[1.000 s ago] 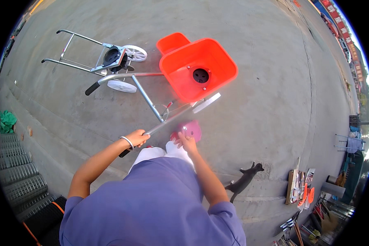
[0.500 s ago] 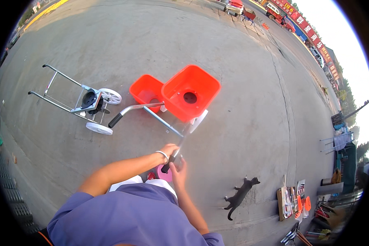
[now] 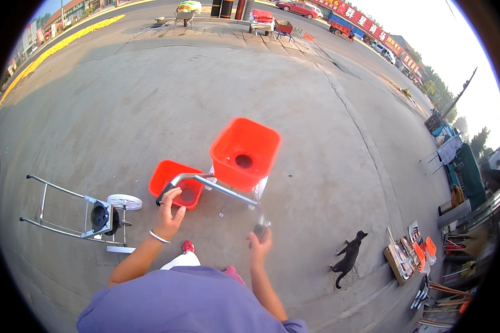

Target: The person uses a wrench to tighten bolts on a red plastic basin mounted on a metal cart frame. They then move the cart and continue tightening bolts on a black circular component attached to the frame.

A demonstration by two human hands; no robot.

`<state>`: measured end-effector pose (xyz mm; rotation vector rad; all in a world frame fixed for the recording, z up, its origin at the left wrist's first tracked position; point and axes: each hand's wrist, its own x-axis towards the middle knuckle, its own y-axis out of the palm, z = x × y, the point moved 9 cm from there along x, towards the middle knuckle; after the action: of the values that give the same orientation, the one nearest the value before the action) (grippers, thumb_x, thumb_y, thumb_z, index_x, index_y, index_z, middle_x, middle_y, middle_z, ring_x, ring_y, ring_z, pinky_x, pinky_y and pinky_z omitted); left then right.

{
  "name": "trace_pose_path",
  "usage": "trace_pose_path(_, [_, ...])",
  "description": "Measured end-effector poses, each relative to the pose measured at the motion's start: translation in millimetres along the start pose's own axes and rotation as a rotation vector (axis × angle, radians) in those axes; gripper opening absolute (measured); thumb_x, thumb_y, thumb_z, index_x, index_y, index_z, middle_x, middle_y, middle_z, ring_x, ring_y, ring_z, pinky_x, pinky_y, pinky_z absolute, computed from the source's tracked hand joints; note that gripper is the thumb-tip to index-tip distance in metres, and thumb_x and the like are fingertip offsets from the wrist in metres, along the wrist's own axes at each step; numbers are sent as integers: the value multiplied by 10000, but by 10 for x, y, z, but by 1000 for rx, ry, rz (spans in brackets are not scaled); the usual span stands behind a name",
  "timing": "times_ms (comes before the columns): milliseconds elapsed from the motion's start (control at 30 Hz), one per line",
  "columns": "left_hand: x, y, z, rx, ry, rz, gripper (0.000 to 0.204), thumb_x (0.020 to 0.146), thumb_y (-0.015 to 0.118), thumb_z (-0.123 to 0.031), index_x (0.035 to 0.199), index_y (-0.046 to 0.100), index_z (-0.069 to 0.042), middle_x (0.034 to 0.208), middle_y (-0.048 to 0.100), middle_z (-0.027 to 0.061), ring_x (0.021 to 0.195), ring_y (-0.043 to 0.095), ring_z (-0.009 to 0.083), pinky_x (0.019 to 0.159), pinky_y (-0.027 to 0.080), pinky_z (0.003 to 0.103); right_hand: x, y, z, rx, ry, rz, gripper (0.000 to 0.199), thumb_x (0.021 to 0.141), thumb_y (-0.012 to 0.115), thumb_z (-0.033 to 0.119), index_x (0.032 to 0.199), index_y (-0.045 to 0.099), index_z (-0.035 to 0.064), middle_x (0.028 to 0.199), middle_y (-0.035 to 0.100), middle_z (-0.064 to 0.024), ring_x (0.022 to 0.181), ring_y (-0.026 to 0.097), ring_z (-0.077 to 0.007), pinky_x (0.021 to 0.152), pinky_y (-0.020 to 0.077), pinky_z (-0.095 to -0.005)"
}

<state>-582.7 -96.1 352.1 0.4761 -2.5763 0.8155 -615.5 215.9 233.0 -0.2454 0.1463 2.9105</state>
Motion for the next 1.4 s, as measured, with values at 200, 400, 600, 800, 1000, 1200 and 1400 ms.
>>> trace_pose_path(200, [815, -76, 1314, -9, -203, 7, 415, 870, 564, -185, 1219, 438, 2, 1216, 477, 173, 1124, 477, 308, 960, 383, 402, 828, 194, 422, -75, -110, -246, 407, 775, 619, 112, 1163, 516, 43, 693, 630, -29, 619, 530, -54, 568, 344, -202])
trace_pose_path(400, [1712, 993, 1833, -699, -567, 252, 432, 945, 483, -214, 1324, 334, -69, 1126, 545, 133, 861, 606, 157, 793, 488, 307, 1843, 350, 802, -287, -120, -307, 328, 812, 605, 147, 1124, 562, 56, 603, 625, -25, 552, 519, -39, 530, 325, -193])
trace_pose_path(600, [2751, 1863, 1907, -1039, -799, 229, 568, 916, 504, -148, 1397, 207, -102, 1068, 563, 156, 675, 574, 148, 660, 475, 313, 3491, 294, 1052, -205, -186, -253, 257, 865, 564, 172, 1077, 593, 30, 682, 602, -44, 533, 536, -85, 516, 373, -230])
trace_pose_path(800, [3860, 2745, 2129, -1406, -1051, 57, 437, 902, 526, -130, 1297, 356, -48, 963, 550, 115, 622, 472, 114, 631, 446, 295, 5284, 547, 1526, -282, -164, -195, 249, 908, 523, 211, 983, 621, -5, 674, 572, -39, 468, 524, -101, 452, 377, -231])
trace_pose_path(1000, [5055, 3540, 2216, -1771, -1121, 214, 259, 914, 535, -153, 1144, 500, -39, 912, 544, 95, 687, 507, 134, 683, 462, 315, 7114, 720, 1912, -441, -238, -276, 334, 926, 500, 297, 840, 602, -9, 627, 565, -41, 442, 513, -103, 438, 372, -242])
trace_pose_path(1200, [6406, 4095, 2750, -1626, -1032, 340, 306, 918, 538, -182, 1177, 462, -37, 967, 574, 117, 797, 579, 185, 779, 490, 364, 8494, 1273, 2252, -468, -291, -485, 408, 913, 520, 376, 789, 593, -5, 581, 567, -33, 473, 520, -102, 473, 365, -253])
trace_pose_path(1400, [7697, 4754, 3557, -1558, -1262, 322, 273, 891, 592, -184, 1099, 485, -42, 825, 538, 55, 673, 536, 135, 632, 488, 290, 9806, 1773, 2282, -432, -329, -570, 437, 901, 546, 383, 664, 548, 15, 523, 554, -37, 483, 482, -77, 488, 343, -252])
